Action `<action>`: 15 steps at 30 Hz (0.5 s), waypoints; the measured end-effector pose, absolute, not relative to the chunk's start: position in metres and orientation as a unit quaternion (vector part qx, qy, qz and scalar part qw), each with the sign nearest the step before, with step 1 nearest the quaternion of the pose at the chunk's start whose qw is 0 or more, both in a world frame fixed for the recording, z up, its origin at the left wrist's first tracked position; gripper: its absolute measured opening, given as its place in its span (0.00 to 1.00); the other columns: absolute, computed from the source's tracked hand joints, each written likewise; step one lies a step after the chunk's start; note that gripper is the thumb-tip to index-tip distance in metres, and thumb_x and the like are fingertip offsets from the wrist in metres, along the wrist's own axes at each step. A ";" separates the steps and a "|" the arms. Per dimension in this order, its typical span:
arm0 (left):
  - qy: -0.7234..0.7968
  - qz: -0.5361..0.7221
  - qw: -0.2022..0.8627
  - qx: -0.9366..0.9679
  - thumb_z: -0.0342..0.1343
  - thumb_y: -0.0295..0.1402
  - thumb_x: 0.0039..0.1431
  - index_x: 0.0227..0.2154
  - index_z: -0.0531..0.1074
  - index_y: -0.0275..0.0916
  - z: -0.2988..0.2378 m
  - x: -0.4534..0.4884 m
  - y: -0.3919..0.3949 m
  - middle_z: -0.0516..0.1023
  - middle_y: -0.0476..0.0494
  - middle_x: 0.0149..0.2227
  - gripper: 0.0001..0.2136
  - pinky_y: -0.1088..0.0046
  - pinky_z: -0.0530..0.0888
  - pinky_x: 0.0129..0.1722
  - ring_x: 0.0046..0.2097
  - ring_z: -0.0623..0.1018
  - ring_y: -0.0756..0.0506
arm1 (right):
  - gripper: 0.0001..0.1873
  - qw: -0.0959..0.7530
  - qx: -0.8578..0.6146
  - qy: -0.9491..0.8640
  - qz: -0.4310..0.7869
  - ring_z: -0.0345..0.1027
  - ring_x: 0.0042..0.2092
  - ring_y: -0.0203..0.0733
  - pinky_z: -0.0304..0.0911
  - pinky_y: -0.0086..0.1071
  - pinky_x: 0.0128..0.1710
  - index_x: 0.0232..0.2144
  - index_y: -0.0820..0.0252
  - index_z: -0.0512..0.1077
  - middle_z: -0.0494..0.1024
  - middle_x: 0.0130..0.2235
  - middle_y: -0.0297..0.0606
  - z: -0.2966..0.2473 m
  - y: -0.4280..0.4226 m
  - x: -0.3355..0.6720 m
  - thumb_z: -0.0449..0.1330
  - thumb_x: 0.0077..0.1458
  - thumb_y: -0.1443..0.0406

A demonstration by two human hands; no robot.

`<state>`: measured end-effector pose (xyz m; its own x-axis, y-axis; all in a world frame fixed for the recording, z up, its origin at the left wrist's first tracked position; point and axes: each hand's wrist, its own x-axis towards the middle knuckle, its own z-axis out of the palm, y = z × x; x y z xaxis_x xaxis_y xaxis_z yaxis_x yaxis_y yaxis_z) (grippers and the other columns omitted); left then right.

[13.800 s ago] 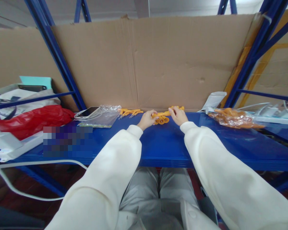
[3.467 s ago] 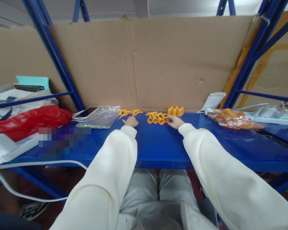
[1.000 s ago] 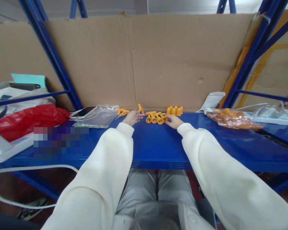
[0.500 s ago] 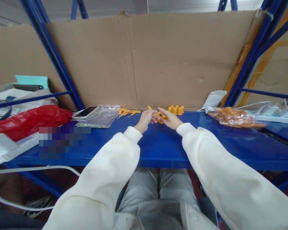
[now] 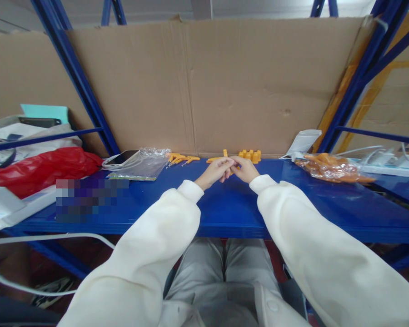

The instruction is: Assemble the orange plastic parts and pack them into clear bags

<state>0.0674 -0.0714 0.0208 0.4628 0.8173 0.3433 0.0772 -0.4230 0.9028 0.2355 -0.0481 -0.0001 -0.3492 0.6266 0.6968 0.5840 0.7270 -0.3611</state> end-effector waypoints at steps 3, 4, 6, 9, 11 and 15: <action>0.319 0.452 0.356 0.753 0.52 0.35 0.69 0.47 0.72 0.38 0.014 0.063 -0.061 0.69 0.57 0.19 0.10 0.80 0.66 0.21 0.18 0.67 0.54 | 0.11 0.473 -0.388 -0.790 0.039 0.79 0.39 0.47 0.75 0.45 0.46 0.44 0.56 0.79 0.84 0.42 0.41 -0.002 -0.045 0.237 0.58 0.62 0.64; 0.334 0.461 0.308 0.762 0.54 0.34 0.67 0.49 0.72 0.39 0.012 0.061 -0.057 0.72 0.56 0.22 0.11 0.79 0.70 0.25 0.21 0.71 0.53 | 0.11 0.486 -0.390 -0.780 0.050 0.79 0.39 0.47 0.75 0.46 0.46 0.43 0.56 0.79 0.84 0.43 0.41 -0.003 -0.044 0.237 0.58 0.62 0.63; 0.365 0.463 0.193 0.784 0.58 0.28 0.62 0.50 0.73 0.39 0.008 0.055 -0.047 0.77 0.50 0.30 0.14 0.73 0.76 0.37 0.31 0.78 0.49 | 0.11 0.511 -0.389 -0.762 0.087 0.79 0.38 0.47 0.76 0.47 0.45 0.43 0.55 0.78 0.84 0.43 0.41 -0.006 -0.041 0.236 0.59 0.61 0.60; 0.398 0.412 0.080 0.816 0.60 0.25 0.57 0.52 0.75 0.38 0.003 0.045 -0.035 0.81 0.40 0.44 0.18 0.65 0.76 0.52 0.47 0.81 0.42 | 0.16 0.530 -0.376 -0.743 0.160 0.79 0.35 0.46 0.77 0.48 0.42 0.45 0.55 0.78 0.84 0.40 0.41 -0.008 -0.037 0.235 0.60 0.61 0.54; 0.410 0.382 0.059 0.826 0.60 0.26 0.57 0.55 0.75 0.37 0.000 0.041 -0.029 0.80 0.36 0.50 0.22 0.61 0.75 0.56 0.53 0.80 0.39 | 0.19 0.536 -0.363 -0.737 0.196 0.79 0.36 0.46 0.78 0.48 0.42 0.45 0.55 0.78 0.84 0.39 0.42 -0.009 -0.036 0.234 0.60 0.61 0.50; 0.403 0.368 0.076 0.834 0.59 0.25 0.58 0.57 0.74 0.39 -0.004 0.038 -0.022 0.81 0.37 0.54 0.22 0.62 0.75 0.56 0.53 0.81 0.40 | 0.22 0.541 -0.347 -0.732 0.226 0.79 0.36 0.46 0.78 0.49 0.44 0.44 0.55 0.78 0.84 0.39 0.42 -0.008 -0.033 0.235 0.61 0.59 0.46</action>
